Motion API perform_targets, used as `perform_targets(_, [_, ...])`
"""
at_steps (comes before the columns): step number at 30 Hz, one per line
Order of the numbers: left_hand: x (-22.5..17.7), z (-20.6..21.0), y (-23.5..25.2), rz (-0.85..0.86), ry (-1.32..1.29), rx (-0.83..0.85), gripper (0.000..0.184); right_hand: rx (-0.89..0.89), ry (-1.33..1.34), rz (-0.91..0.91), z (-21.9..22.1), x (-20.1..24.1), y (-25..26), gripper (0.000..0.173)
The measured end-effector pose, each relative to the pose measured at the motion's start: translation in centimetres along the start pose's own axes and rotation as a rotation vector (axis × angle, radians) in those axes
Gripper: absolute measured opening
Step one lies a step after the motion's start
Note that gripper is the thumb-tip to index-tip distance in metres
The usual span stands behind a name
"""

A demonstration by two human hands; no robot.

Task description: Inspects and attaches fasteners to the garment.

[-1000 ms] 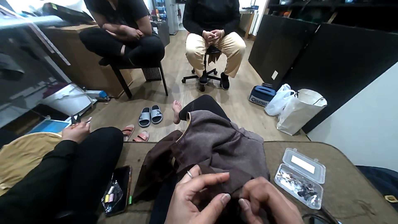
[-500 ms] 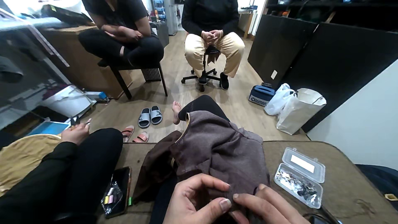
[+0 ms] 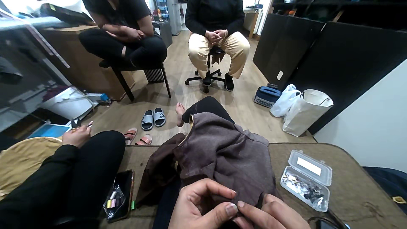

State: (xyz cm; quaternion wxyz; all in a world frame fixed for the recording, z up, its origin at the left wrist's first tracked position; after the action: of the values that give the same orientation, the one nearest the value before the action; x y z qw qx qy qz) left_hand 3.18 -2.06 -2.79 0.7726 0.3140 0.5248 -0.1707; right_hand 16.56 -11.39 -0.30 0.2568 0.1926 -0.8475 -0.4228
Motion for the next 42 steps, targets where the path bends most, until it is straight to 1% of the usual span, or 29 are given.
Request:
perform_targets(4, [0.3, 0.1, -0.1, -0.004, 0.021, 0.001, 0.014, -0.011, -0.038, -0.010, 0.1, 0.3, -0.1, 0.014])
perform_targets(8, [0.4, 0.0, 0.0, 0.035, 0.088, 0.060, 0.011, -0.009, -0.069, 0.006, 0.3, 0.6, -0.2, 0.012])
perform_targets(12, [0.6, 0.2, 0.0, 0.004, 0.090, 0.105, 0.011, -0.002, -0.058, 0.016, 0.3, 0.9, 0.0, 0.012])
perform_targets(17, [0.8, 0.4, -0.1, -0.023, -0.013, 0.056, 0.010, 0.008, -0.035, 0.104, 0.2, 1.0, 0.6, 0.011])
perform_targets(21, [0.7, 0.3, -0.1, 0.051, -0.014, 0.029, 0.014, -0.007, -0.063, 0.105, 0.2, 0.6, 0.5, 0.010])
perform_targets(26, [-0.2, 0.4, -0.4, 0.136, 0.216, 0.002, 0.012, -0.031, -0.045, 0.076, 0.1, 0.2, 0.2, 0.010])
perform_targets(30, [-0.2, 0.1, -0.3, 0.144, 0.281, -0.028, 0.012, -0.004, -0.063, 0.121, 0.0, -0.2, 0.3, 0.013])
perform_targets(32, [-0.4, -0.5, -0.2, 0.210, 0.365, -0.076, 0.012, 0.049, -0.078, 0.167, -0.1, -0.5, 0.5, 0.014])
perform_targets(34, [-1.1, -1.0, -0.2, 0.329, 0.565, -0.128, 0.014, 0.087, -0.055, 0.177, -0.7, -0.4, 0.6, 0.014])
perform_targets(36, [-1.7, -0.8, -0.3, 0.446, 0.756, -0.089, 0.013, 0.109, -0.040, 0.132, -1.5, 0.2, 0.8, 0.013])
perform_targets(38, [-1.8, 0.2, -0.5, 0.515, 0.873, 0.027, 0.012, 0.102, -0.047, 0.075, -2.1, 0.9, 1.0, 0.013])
perform_targets(40, [-2.0, 0.9, -0.8, 0.539, 0.918, 0.093, 0.012, 0.083, -0.099, 0.104, -2.5, 0.4, 1.2, 0.012])
perform_targets(42, [-2.1, 0.6, -0.9, 0.542, 0.919, 0.061, 0.013, 0.138, -0.130, 0.184, -2.2, -1.0, 1.4, 0.014])
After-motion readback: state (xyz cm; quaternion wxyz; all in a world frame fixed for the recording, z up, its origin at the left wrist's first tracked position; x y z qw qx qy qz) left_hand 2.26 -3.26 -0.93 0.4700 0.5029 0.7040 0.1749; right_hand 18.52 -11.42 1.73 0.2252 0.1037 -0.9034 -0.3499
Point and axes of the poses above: each hand's wrist, its own y-axis towards the middle knuckle, its own z-axis out of the palm, x = y × z, the point moved 7 cm from there along y, towards the middle knuckle
